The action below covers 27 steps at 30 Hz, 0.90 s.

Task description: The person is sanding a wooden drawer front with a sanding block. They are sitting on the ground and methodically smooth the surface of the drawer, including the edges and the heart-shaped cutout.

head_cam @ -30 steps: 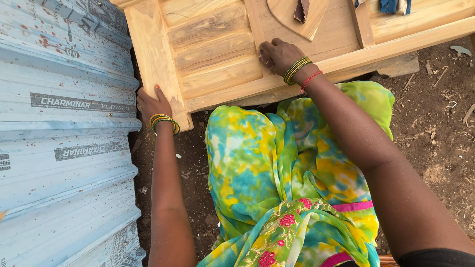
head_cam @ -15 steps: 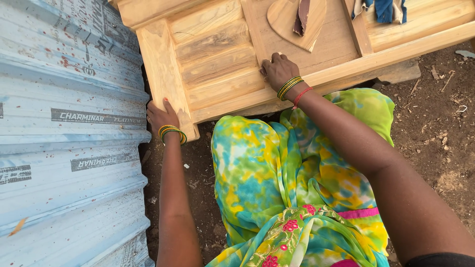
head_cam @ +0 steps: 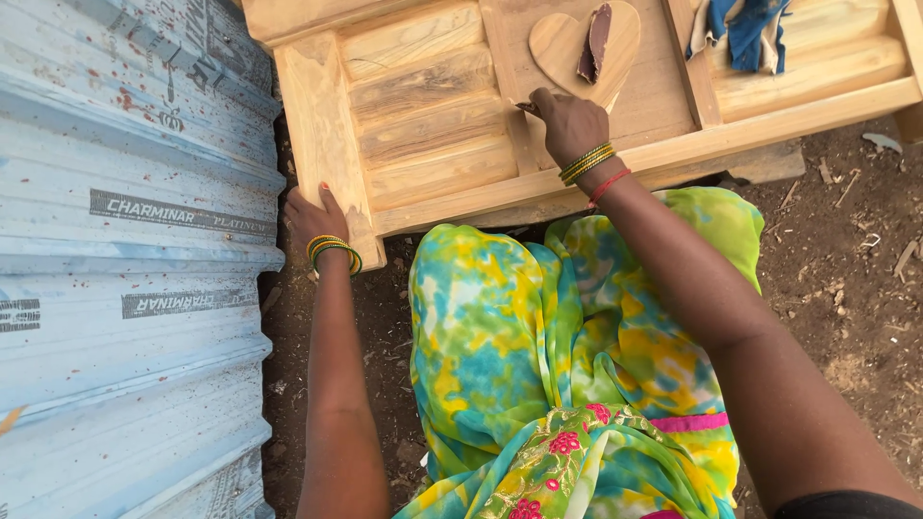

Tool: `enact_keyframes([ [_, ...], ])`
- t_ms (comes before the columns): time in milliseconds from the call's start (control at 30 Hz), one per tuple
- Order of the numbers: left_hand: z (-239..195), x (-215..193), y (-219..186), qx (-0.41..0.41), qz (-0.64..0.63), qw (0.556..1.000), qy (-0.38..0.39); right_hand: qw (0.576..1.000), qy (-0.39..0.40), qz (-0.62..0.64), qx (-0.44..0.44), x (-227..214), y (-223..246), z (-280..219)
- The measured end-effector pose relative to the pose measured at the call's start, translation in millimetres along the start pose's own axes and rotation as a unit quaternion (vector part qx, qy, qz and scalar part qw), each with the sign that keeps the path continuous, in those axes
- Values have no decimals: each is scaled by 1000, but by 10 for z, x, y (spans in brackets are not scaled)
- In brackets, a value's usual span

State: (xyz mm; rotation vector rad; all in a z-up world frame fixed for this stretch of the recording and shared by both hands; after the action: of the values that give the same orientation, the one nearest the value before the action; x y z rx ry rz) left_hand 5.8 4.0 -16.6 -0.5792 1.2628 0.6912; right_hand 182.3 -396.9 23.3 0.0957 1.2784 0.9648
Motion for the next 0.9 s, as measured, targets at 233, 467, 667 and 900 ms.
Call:
enact_keyframes([
  [233, -7, -52, -18, -19, -7, 999, 39, 993, 101, -57, -18, 162, 127, -165],
  [467, -10, -71, -31, -17, -3, 999, 47, 980, 194, -48, -8, 221, 109, -369],
  [667, 14, -90, -2, -17, 2, 999, 39, 991, 130, -18, -41, 189, 167, -611],
  [900, 40, -80, 28, -18, 6, 995, 96, 993, 77, -25, -88, 141, 195, -751],
])
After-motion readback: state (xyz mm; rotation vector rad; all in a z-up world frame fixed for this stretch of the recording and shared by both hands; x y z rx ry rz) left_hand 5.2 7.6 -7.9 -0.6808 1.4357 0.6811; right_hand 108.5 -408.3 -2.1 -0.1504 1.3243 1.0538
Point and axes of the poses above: each hand's wrist, its own z-axis towards the middle knuckle, its own x-axis out of the palm, y = z × x, the point moved 1 cm from there along z, towards the middle knuckle, and after that the axes turned 13 degrees about z, right-handed, at the moved point
